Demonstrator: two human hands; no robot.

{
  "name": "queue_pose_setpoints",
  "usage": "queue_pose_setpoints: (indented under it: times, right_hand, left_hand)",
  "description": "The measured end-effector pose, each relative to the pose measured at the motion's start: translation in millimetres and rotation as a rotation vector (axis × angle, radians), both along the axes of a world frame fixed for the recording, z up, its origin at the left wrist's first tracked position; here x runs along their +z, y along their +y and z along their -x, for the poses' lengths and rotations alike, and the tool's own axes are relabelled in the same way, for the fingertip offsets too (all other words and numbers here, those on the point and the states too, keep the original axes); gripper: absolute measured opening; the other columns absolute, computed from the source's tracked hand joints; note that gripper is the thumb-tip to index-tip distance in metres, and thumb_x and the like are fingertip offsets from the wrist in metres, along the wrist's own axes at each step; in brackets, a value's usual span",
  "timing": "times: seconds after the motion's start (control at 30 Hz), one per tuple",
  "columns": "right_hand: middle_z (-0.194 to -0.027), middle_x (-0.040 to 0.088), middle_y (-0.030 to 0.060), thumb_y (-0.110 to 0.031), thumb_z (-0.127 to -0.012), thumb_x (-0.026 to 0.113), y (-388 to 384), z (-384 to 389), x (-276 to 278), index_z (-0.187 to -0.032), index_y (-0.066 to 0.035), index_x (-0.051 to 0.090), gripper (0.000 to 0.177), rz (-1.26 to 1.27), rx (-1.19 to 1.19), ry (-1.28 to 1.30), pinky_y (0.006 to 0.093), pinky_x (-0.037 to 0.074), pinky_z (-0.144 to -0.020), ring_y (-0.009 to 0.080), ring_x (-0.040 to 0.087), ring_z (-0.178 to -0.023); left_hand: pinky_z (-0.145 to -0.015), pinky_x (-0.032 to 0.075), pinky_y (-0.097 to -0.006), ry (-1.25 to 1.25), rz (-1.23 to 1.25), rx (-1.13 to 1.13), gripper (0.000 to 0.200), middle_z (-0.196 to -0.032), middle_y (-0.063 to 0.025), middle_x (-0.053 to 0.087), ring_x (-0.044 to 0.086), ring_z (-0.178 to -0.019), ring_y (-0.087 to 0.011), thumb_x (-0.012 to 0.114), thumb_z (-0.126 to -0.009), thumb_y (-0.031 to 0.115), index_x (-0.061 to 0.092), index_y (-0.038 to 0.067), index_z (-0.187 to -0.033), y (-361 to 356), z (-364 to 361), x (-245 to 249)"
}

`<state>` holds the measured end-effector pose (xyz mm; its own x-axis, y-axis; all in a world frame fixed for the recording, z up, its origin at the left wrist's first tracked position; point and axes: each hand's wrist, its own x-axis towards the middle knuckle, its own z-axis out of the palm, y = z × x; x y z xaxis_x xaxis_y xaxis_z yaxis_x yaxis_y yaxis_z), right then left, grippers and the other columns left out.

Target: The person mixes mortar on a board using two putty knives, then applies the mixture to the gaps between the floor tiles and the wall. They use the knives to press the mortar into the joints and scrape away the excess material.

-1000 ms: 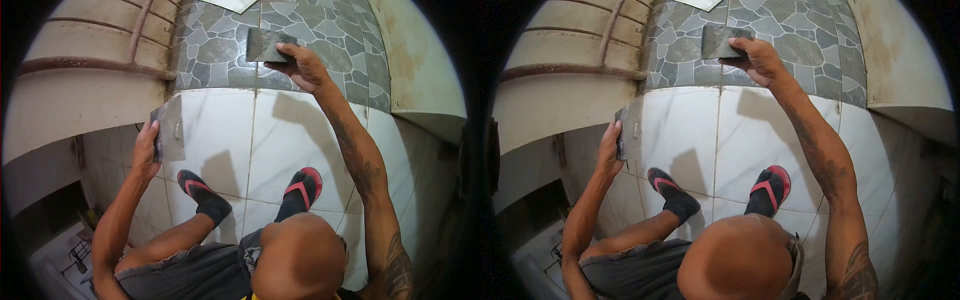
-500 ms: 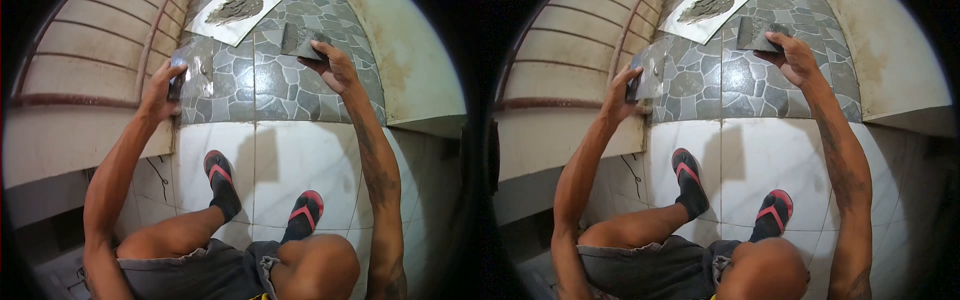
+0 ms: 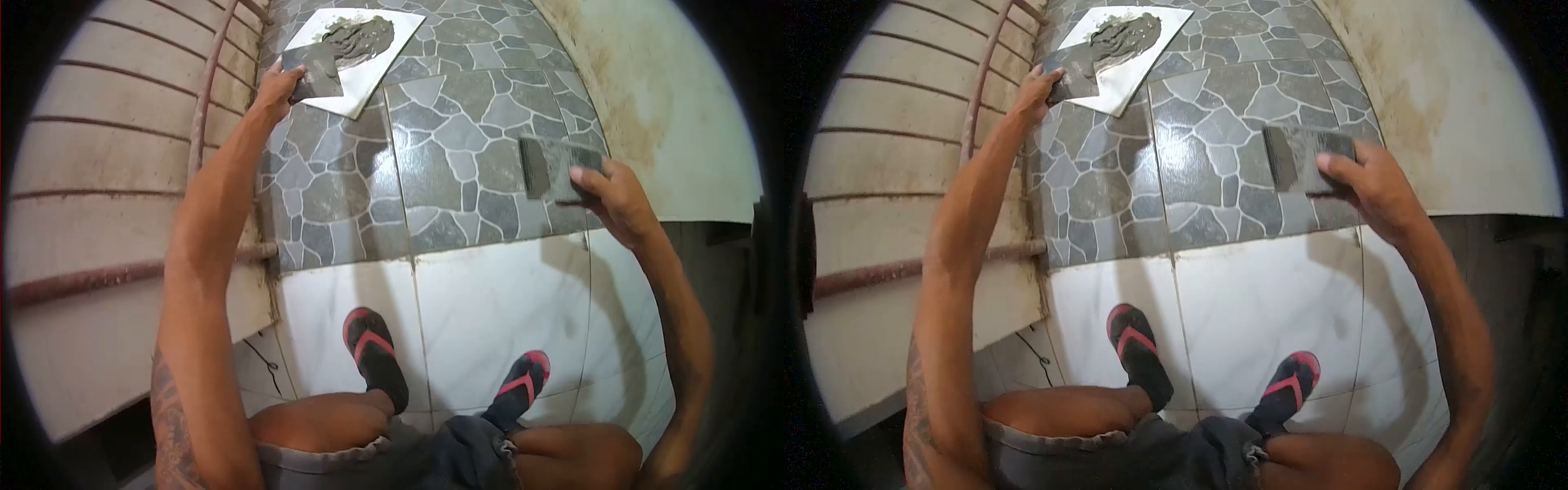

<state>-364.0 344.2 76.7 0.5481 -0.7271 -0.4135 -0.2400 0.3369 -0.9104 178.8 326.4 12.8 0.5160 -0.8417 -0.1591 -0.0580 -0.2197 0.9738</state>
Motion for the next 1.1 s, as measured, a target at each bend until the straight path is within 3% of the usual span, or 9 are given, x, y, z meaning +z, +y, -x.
queue_pose_setpoints:
  times: [0.1, 0.3, 0.53, 0.63, 0.73, 0.83, 0.87, 1.0, 1.1]
  right_hand:
    - [-0.096, 0.061, 0.0037, -0.024, -0.092, 0.062, 3.3, 4.9, 7.1, -0.112, 0.006, 0.059, 0.035, 0.073, 0.048, 0.170, 0.0260, 0.048, -0.071, 0.0093, 0.056, -0.079]
    - [-0.098, 0.064, 0.0049, -0.015, -0.089, 0.064, -6.1, -21.1, -18.1, -0.109, 0.001, 0.061, 0.027, -0.303, -0.093, -0.021, 0.0287, 0.050, -0.078, 0.0131, 0.061, -0.085]
    - [-0.095, 0.062, 0.0058, -0.012, -0.086, 0.065, -168.6, -151.7, -131.1, -0.095, -0.006, 0.063, 0.012, -0.294, -0.051, -0.400, 0.0384, 0.051, -0.090, 0.0164, 0.061, -0.093]
    - [-0.100, 0.061, 0.0074, -0.014, -0.084, 0.067, -206.2, -216.9, -157.6, -0.098, -0.005, 0.063, 0.017, -0.288, -0.164, -0.485, 0.0411, 0.050, -0.094, 0.0195, 0.060, -0.095]
    - [-0.103, 0.062, 0.0085, -0.021, -0.084, 0.071, -234.5, -253.3, -178.9, -0.101, -0.005, 0.063, 0.025, -0.195, -0.156, -0.489, 0.0417, 0.050, -0.094, 0.0204, 0.060, -0.097]
    - [-0.108, 0.061, 0.0103, -0.031, -0.083, 0.076, -253.2, -278.8, -179.9, -0.106, -0.004, 0.062, 0.038, -0.144, -0.166, -0.491, 0.0424, 0.051, -0.092, 0.0219, 0.060, -0.098]
    - [-0.109, 0.062, 0.0096, -0.044, -0.083, 0.076, -259.9, -287.1, -178.6, -0.111, -0.004, 0.061, 0.051, -0.124, -0.203, -0.436, 0.0415, 0.052, -0.091, 0.0221, 0.060, -0.099]
    - [-0.111, 0.062, 0.0075, -0.059, -0.084, 0.068, -307.0, -302.2, -199.1, -0.118, -0.005, 0.059, 0.065, -0.125, -0.339, -0.301, 0.0390, 0.051, -0.089, 0.0204, 0.059, -0.105]
    - [-0.114, 0.062, 0.0103, -0.057, -0.089, 0.063, -322.0, -319.7, -205.0, -0.121, -0.004, 0.057, 0.062, 0.023, -0.385, -0.308, 0.0391, 0.052, -0.086, 0.0228, 0.058, -0.105]
  left_hand:
    - [-0.068, 0.057, -0.0391, 0.227, 0.044, 0.204, 0.027, -0.096, -0.0088, 0.063, 0.065, -0.079, -0.0208, 0.062, -0.091, 0.004, 0.055, 0.002, -0.117, -27.2, -31.8, -34.5]
    - [-0.090, 0.054, -0.0500, 0.632, 0.086, 0.399, 0.025, -0.115, -0.0123, 0.061, 0.062, -0.102, -0.0292, 0.053, -0.099, 0.015, 0.051, 0.003, -0.120, -13.0, -45.2, -98.0]
    - [-0.089, 0.050, -0.0432, 0.761, -0.028, 0.415, 0.024, -0.114, -0.0087, 0.064, 0.062, -0.103, -0.0257, 0.044, -0.101, 0.019, 0.055, 0.008, -0.120, 34.8, -8.9, -90.9]
    - [-0.089, 0.050, -0.0385, 0.785, 0.058, 0.409, 0.023, -0.106, -0.0087, 0.066, 0.063, -0.103, -0.0242, 0.048, -0.099, 0.020, 0.059, 0.007, -0.114, 45.5, -24.0, -138.8]
    - [-0.080, 0.048, -0.0311, 0.540, 0.087, 0.294, 0.022, -0.094, -0.0061, 0.065, 0.061, -0.084, -0.0170, 0.053, -0.098, 0.024, 0.063, 0.004, -0.102, 63.2, -23.8, -168.0]
    - [-0.073, 0.043, -0.0316, 0.188, -0.001, 0.244, 0.027, -0.087, -0.0037, 0.061, 0.052, -0.075, -0.0153, 0.054, -0.097, 0.028, 0.063, 0.002, -0.094, 71.8, -26.0, -178.2]
    - [-0.070, 0.040, -0.0331, 0.076, 0.035, 0.289, 0.032, -0.079, -0.0056, 0.057, 0.047, -0.072, -0.0179, 0.053, -0.097, 0.029, 0.059, -0.001, -0.088, 72.4, -25.1, -179.4]
    - [-0.069, 0.041, -0.0391, -0.252, -0.057, 0.270, 0.038, -0.072, -0.0155, 0.053, 0.046, -0.069, -0.0237, 0.050, -0.097, 0.031, 0.053, -0.004, -0.084, 68.1, -23.4, -167.2]
    - [-0.067, 0.041, -0.0407, -0.400, -0.034, 0.281, 0.039, -0.071, -0.0182, 0.052, 0.045, -0.067, -0.0250, 0.049, -0.098, 0.031, 0.052, -0.004, -0.082, 65.2, -19.8, -172.6]
